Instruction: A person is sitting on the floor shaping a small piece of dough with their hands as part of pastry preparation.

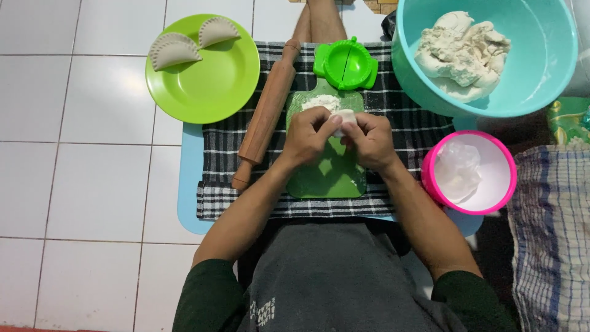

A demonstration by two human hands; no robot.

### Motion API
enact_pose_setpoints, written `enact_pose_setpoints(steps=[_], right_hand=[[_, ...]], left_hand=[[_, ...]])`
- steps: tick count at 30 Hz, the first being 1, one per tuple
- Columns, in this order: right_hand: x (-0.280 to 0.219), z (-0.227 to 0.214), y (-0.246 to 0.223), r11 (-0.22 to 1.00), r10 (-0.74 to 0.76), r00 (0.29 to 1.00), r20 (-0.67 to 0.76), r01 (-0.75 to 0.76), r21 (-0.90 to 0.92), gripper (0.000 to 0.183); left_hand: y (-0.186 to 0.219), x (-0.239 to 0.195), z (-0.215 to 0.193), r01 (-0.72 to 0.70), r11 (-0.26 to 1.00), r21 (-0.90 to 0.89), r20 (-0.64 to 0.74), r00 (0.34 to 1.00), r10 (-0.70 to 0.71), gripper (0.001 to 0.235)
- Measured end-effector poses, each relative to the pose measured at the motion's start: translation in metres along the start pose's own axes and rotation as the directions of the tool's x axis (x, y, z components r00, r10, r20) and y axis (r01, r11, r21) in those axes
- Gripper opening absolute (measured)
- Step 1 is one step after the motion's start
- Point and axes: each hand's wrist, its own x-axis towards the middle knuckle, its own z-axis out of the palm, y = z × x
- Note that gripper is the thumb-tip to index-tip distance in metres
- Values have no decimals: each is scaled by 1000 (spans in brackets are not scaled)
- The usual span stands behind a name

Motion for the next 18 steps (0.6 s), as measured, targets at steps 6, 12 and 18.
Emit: enact_pose_setpoints(steps=[6,12,18], right_hand=[[-3,-2,1,992,38,999,-6,-37,118,37],[-1,-13,34,964,-209,978,-23,202,-171,49],[-3,-4,28,955,-257,962,-89,239,-176,53]], left_hand=[[50,0,-2,22,998,-52,154,988,-14,34],[40,2,-6,-192,980,49,139,973,184,35],[23,2,-5,-211,961,177,121,974,192,41]])
